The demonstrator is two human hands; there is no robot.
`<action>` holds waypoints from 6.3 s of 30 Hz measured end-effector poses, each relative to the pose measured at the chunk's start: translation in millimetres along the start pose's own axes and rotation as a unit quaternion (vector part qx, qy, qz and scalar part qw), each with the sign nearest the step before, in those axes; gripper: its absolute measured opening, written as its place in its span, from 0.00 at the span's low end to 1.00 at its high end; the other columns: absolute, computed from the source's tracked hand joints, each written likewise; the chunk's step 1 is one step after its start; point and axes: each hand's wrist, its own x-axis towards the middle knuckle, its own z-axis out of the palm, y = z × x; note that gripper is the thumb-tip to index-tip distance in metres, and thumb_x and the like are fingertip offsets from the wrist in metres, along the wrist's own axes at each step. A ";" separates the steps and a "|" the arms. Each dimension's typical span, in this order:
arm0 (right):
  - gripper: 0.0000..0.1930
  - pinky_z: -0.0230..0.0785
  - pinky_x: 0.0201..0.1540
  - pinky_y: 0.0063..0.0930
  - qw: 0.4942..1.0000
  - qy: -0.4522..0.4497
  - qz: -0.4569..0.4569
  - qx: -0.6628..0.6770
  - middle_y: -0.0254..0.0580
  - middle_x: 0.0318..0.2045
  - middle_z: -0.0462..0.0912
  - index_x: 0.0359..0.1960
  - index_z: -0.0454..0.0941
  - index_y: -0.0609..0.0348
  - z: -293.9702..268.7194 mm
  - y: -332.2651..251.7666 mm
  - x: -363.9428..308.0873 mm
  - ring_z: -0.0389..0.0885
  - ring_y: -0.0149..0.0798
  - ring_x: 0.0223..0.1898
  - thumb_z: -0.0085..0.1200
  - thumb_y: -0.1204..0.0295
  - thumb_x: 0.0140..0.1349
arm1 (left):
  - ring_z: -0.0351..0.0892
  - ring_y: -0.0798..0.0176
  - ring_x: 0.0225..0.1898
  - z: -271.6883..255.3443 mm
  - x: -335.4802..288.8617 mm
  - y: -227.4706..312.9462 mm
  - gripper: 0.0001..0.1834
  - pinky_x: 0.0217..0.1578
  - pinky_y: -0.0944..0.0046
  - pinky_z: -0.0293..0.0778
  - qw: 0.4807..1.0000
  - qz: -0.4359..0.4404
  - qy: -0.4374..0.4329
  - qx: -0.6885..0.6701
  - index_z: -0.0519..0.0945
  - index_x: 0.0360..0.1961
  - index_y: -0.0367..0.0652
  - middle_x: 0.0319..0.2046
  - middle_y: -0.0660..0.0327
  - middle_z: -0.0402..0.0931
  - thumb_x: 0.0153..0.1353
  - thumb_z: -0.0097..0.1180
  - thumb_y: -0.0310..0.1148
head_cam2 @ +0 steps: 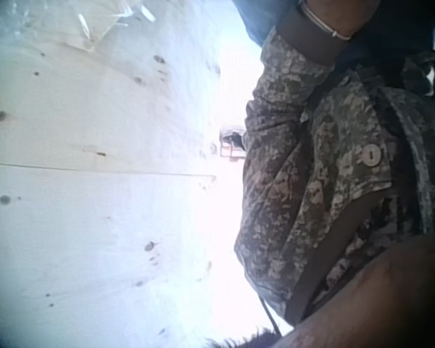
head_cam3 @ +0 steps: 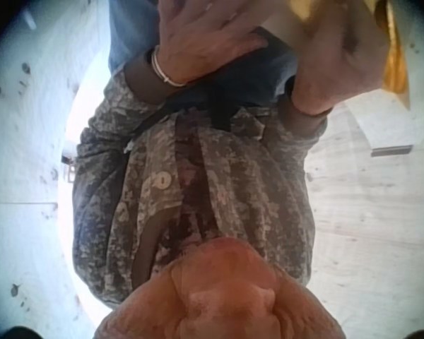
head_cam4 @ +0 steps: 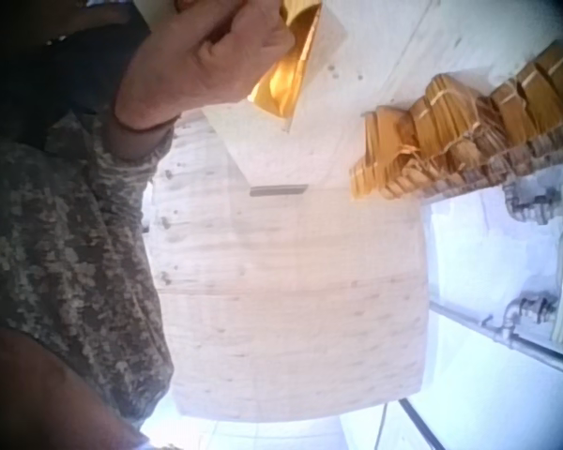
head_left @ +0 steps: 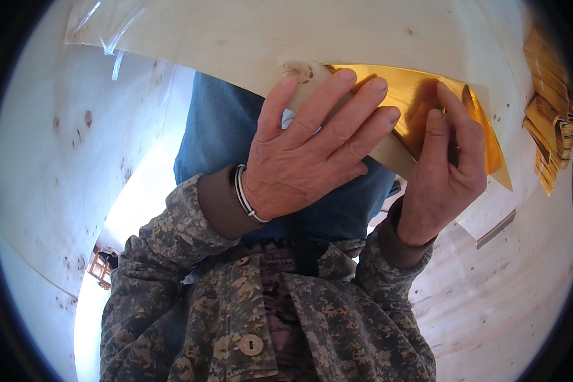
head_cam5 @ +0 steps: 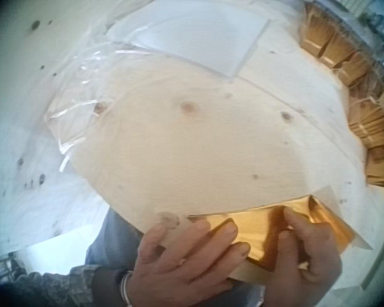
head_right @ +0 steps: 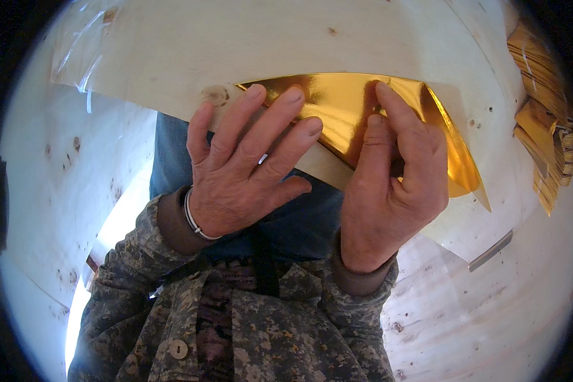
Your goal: The person folds a single sheet of gold foil on a low wooden table. They smooth the sheet, fold it in half lengthwise, then fold the edges inward to form a narrow packet, and finally fold it in half again to create a compact folded piece.
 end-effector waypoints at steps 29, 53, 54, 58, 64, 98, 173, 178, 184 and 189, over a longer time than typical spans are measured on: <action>0.12 0.69 0.33 0.20 0.997 0.006 -0.070 -0.035 0.38 0.30 0.82 0.44 0.86 0.61 -0.2 7.1 3.3 0.76 0.30 0.29 0.60 0.84 0.60 | 0.63 0.58 0.69 12.8 0.4 1.0 0.26 0.68 0.43 0.49 0.997 -0.010 0.056 0.056 0.72 0.65 0.62 0.67 0.70 0.68 0.65 0.54 0.42; 0.11 0.68 0.32 0.19 0.998 0.012 -0.058 -0.022 0.39 0.30 0.83 0.43 0.86 0.61 0.2 5.8 3.7 0.77 0.29 0.28 0.60 0.84 0.60 | 0.61 0.55 0.70 9.4 1.2 0.0 0.32 0.69 0.44 0.44 0.998 0.001 0.034 0.062 0.72 0.64 0.61 0.68 0.68 0.67 0.56 0.62 0.38; 0.11 0.68 0.32 0.19 0.998 0.011 -0.054 -0.022 0.39 0.30 0.83 0.43 0.86 0.61 0.1 5.6 3.7 0.77 0.29 0.28 0.60 0.84 0.60 | 0.59 0.54 0.70 10.3 1.2 -1.0 0.35 0.71 0.44 0.41 0.998 0.006 0.036 0.056 0.73 0.64 0.61 0.68 0.67 0.67 0.51 0.66 0.37; 0.11 0.69 0.32 0.20 0.998 0.018 -0.054 -0.023 0.39 0.30 0.84 0.43 0.86 0.61 1.5 5.9 3.9 0.77 0.29 0.29 0.60 0.84 0.60 | 0.59 0.53 0.70 11.9 0.1 -2.5 0.37 0.71 0.44 0.41 0.998 0.010 0.037 0.055 0.71 0.65 0.60 0.68 0.66 0.66 0.51 0.67 0.37; 0.11 0.70 0.33 0.21 0.998 0.020 -0.051 -0.014 0.40 0.32 0.85 0.43 0.86 0.60 2.5 6.9 4.0 0.78 0.31 0.29 0.60 0.83 0.59 | 0.59 0.53 0.71 9.7 0.5 -2.3 0.37 0.70 0.44 0.42 0.998 0.009 0.027 0.051 0.71 0.65 0.59 0.69 0.65 0.66 0.51 0.66 0.36; 0.46 0.36 0.75 0.52 0.973 -0.072 -0.155 -0.157 0.62 0.73 0.55 0.72 0.54 0.69 32.6 -9.3 -68.7 0.50 0.58 0.75 0.43 0.40 0.67 | 0.54 0.63 0.74 8.1 3.5 -17.1 0.29 0.66 0.28 0.42 0.996 0.069 0.040 0.051 0.70 0.68 0.58 0.72 0.67 0.60 0.64 0.52 0.43; 0.39 0.40 0.73 0.58 0.954 -0.038 -0.137 -0.263 0.57 0.71 0.59 0.69 0.59 0.66 -7.7 17.2 -104.8 0.54 0.53 0.75 0.59 0.69 0.55 | 0.58 0.54 0.72 -21.1 11.2 0.1 0.41 0.70 0.41 0.45 0.993 0.110 0.045 0.021 0.65 0.70 0.44 0.72 0.54 0.60 0.54 0.61 0.40; 0.38 0.45 0.72 0.57 0.967 -0.027 -0.143 -0.208 0.59 0.69 0.64 0.67 0.62 0.67 -16.1 15.9 -102.9 0.58 0.55 0.73 0.60 0.72 0.53 | 0.61 0.52 0.70 -14.6 24.5 14.0 0.35 0.70 0.41 0.47 0.993 0.096 0.068 -0.030 0.68 0.67 0.43 0.69 0.52 0.63 0.59 0.59 0.40; 0.29 0.58 0.67 0.50 0.971 0.188 -0.121 -0.086 0.60 0.61 0.71 0.60 0.71 0.69 -55.9 39.2 -70.9 0.67 0.59 0.65 0.61 0.73 0.55 | 0.66 0.50 0.66 -20.8 32.6 15.7 0.31 0.68 0.43 0.51 0.991 0.067 0.108 -0.041 0.70 0.65 0.43 0.65 0.52 0.67 0.62 0.59 0.42; 0.23 0.61 0.64 0.49 0.968 0.197 -0.083 -0.131 0.59 0.56 0.75 0.52 0.79 0.62 -84.3 78.3 -16.2 0.72 0.60 0.59 0.65 0.69 0.54 | 0.71 0.49 0.61 -34.5 29.9 17.0 0.28 0.65 0.44 0.56 0.981 0.058 0.152 -0.106 0.71 0.63 0.43 0.60 0.53 0.73 0.64 0.58 0.42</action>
